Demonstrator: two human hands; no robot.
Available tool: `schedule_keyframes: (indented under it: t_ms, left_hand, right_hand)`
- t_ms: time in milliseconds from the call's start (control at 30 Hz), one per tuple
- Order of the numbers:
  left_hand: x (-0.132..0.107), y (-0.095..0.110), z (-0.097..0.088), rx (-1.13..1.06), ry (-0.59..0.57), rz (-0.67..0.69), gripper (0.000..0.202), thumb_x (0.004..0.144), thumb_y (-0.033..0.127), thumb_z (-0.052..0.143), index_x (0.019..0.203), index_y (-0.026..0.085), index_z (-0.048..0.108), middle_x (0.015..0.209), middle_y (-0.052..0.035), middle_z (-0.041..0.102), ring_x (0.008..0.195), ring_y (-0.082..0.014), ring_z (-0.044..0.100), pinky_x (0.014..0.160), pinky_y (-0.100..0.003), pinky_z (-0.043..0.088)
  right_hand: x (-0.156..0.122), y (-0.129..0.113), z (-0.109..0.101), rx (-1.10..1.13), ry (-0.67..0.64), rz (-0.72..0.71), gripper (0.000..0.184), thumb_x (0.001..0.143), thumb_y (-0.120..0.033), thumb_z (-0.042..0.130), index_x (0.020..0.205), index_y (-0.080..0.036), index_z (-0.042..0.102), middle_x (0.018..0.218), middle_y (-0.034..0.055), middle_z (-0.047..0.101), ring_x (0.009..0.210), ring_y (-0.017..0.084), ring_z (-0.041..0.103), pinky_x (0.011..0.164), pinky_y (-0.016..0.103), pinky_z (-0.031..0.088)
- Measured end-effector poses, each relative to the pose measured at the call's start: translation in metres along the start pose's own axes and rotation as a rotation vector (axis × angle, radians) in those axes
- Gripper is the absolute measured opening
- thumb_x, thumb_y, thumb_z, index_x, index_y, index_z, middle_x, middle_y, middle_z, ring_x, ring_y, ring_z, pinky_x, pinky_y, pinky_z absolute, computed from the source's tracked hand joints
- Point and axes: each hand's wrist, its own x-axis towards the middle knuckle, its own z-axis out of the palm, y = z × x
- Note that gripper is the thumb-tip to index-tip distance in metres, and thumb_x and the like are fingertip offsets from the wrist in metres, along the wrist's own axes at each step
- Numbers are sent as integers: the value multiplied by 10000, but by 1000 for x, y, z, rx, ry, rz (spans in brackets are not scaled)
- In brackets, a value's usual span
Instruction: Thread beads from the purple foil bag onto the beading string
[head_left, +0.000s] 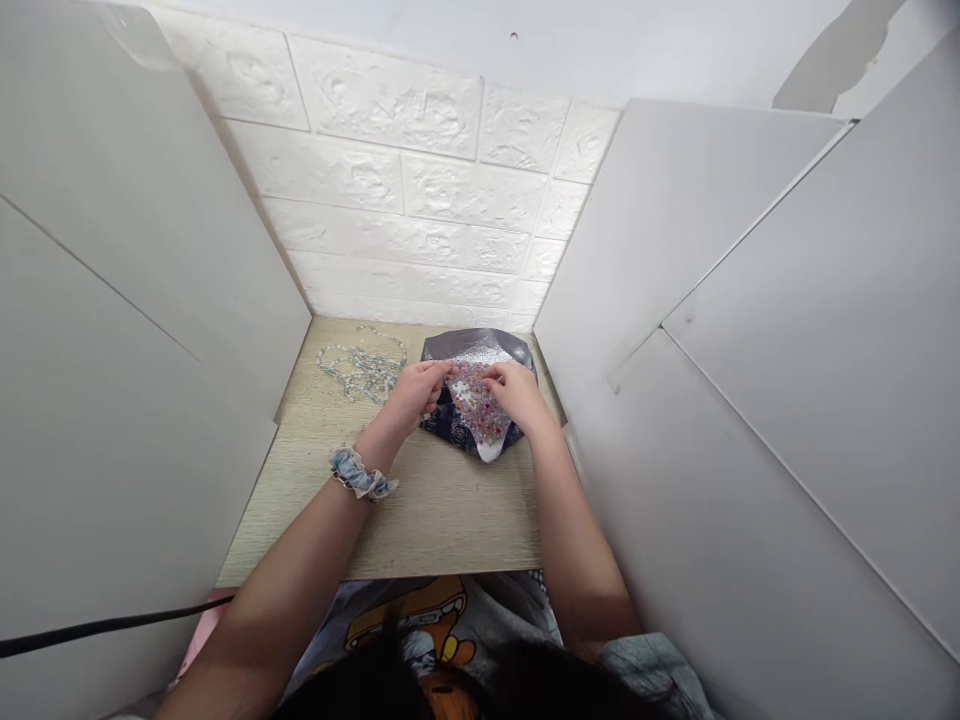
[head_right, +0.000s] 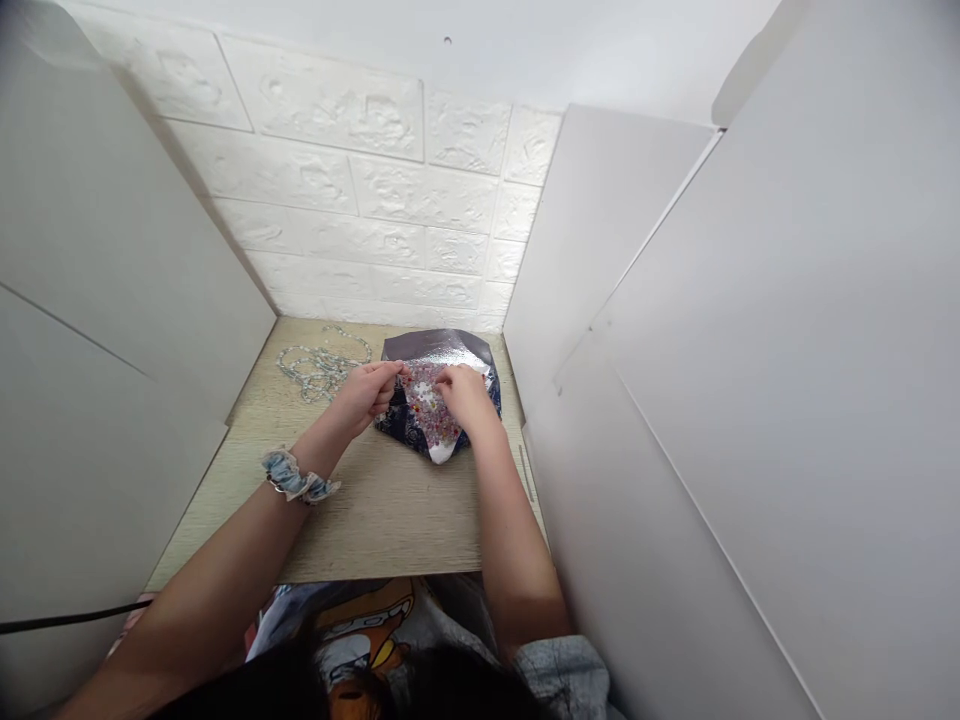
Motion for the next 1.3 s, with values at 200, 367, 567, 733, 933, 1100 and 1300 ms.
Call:
schedule_keyframes:
  t_ms: [200, 367, 567, 733, 933, 1100, 1300]
  left_hand:
    - [0, 0, 2, 27, 28, 36, 234, 726, 374, 532, 744, 142, 504, 442, 100, 194, 344, -17, 149, 314, -128, 112]
    - [-1, 0, 3, 101, 31, 21, 249, 740, 393, 515, 744, 144, 510, 426, 100, 197, 342, -20, 154, 321, -129, 130]
    - [-1, -1, 4, 149, 2, 24, 266, 739, 409, 506, 746, 145, 527, 426, 96, 206, 336, -22, 165, 325, -135, 141]
    - [-2, 0, 5, 157, -1, 22, 248, 745, 393, 494, 750, 147, 528, 420, 99, 197, 332, -24, 160, 326, -137, 148]
    - [-5, 5, 7, 164, 18, 26, 225, 762, 364, 474, 745, 144, 519, 422, 97, 196, 338, -24, 156, 326, -136, 146]
    - [-5, 3, 6, 127, 12, 31, 232, 735, 376, 508, 734, 144, 524, 426, 96, 197, 339, -23, 157, 322, -137, 137]
    - [-6, 3, 5, 4, -45, 25, 290, 690, 413, 561, 760, 132, 550, 430, 101, 184, 345, -20, 134, 323, -148, 105]
  right_hand:
    - [-1, -4, 16, -156, -171, -10, 215, 744, -111, 440, 788, -171, 641, 885, 72, 564, 847, 160, 506, 775, 269, 358]
    - [-3, -3, 16, -222, -196, 30, 208, 743, -118, 436, 800, -175, 627, 908, 89, 546, 845, 185, 512, 749, 284, 372]
    - [-2, 0, 17, -183, -162, 47, 267, 754, -84, 381, 847, -195, 605, 942, 82, 546, 877, 175, 512, 780, 282, 370]
    - [-1, -8, 19, -255, -172, 24, 220, 801, -205, 392, 814, -170, 609, 880, 92, 551, 832, 183, 518, 723, 281, 381]
    - [-4, -12, 23, -330, -178, 72, 225, 796, -212, 400, 757, -143, 612, 882, 129, 547, 785, 201, 538, 665, 298, 389]
    - [-4, -12, 26, -256, -139, 89, 213, 802, -184, 363, 764, -151, 570, 891, 122, 549, 801, 200, 532, 678, 307, 387]
    - [2, -12, 21, 352, 45, 193, 233, 844, -339, 279, 781, -199, 454, 730, -2, 540, 635, 115, 486, 586, 232, 380]
